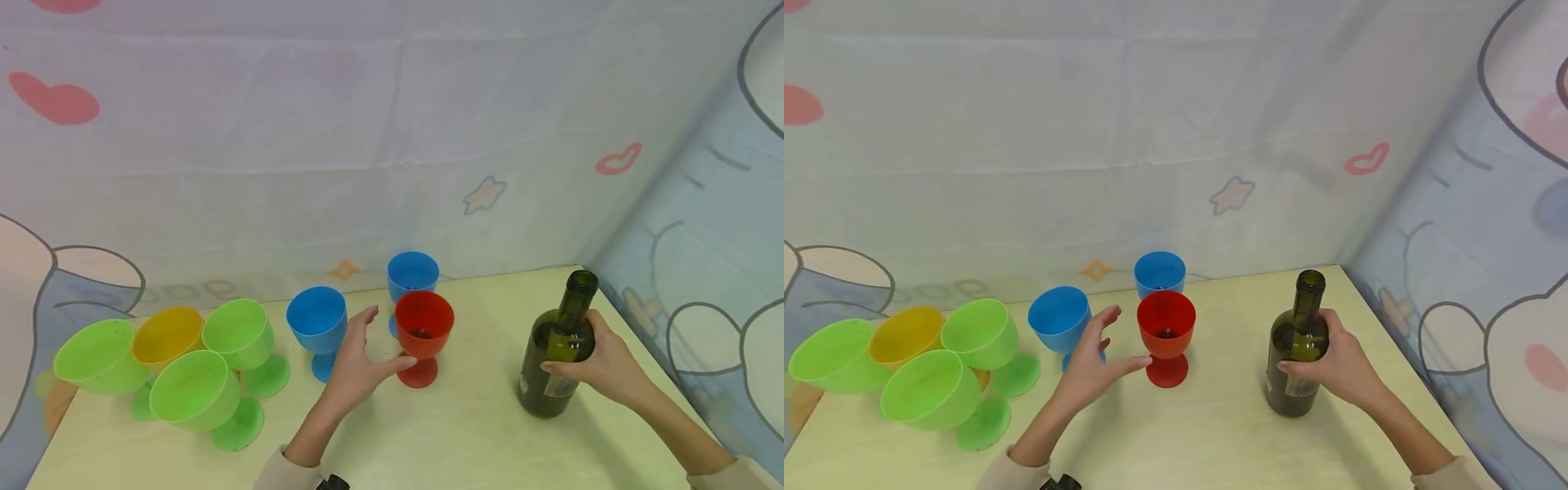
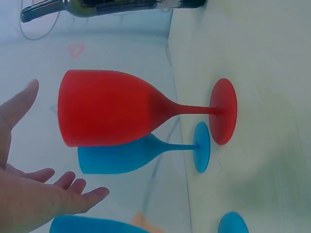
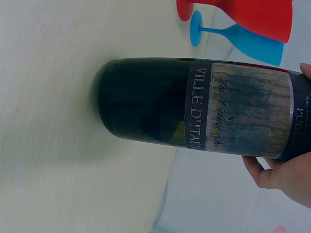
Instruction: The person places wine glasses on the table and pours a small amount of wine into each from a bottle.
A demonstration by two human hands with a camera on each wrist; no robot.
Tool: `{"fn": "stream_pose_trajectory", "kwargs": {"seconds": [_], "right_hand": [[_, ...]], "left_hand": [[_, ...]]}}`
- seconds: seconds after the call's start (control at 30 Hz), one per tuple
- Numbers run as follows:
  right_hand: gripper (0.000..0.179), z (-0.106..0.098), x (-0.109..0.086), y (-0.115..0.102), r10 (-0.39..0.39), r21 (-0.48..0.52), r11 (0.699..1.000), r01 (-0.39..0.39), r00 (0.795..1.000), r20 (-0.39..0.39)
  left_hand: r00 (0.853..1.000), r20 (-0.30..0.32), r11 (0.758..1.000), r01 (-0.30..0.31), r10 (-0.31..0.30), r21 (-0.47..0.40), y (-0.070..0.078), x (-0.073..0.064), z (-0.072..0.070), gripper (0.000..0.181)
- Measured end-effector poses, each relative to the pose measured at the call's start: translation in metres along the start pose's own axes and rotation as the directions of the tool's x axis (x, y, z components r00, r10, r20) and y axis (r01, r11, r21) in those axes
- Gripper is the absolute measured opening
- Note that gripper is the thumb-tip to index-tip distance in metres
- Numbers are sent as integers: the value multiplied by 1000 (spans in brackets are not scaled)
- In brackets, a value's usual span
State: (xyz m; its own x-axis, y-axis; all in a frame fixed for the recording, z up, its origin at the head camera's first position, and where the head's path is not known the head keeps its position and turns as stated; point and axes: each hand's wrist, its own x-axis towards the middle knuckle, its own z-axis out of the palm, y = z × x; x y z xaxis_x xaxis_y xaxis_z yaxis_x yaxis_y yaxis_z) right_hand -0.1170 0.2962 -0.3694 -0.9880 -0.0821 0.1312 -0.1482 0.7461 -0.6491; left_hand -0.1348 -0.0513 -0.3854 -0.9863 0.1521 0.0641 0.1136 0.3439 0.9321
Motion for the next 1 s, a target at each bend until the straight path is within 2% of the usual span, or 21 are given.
{"fn": "stream_pose_trajectory", "kwargs": {"seconds": [0.33,0.47,0.7,0.8,1.0], "right_hand": [[80,1,0,1,0,4,1000,0,1000,10],[78,1,-1,0,-4,1,1000,4,1000,7],[79,2,-1,-1,-18,7,1000,18,1000,3],[79,2,-1,-1,-37,-7,999,37,999,-10],[77,3,0,-2,-76,-26,997,75,997,-33]], "left_hand": [[1000,-3,999,5,-5,34,4,-18,-27,87],[1000,-10,998,-19,20,61,7,-23,-39,86],[994,-91,996,-46,52,73,14,-27,-61,83],[988,-136,993,-53,68,109,15,-26,-69,82],[979,-192,976,-29,71,214,4,-16,-79,85]]}}
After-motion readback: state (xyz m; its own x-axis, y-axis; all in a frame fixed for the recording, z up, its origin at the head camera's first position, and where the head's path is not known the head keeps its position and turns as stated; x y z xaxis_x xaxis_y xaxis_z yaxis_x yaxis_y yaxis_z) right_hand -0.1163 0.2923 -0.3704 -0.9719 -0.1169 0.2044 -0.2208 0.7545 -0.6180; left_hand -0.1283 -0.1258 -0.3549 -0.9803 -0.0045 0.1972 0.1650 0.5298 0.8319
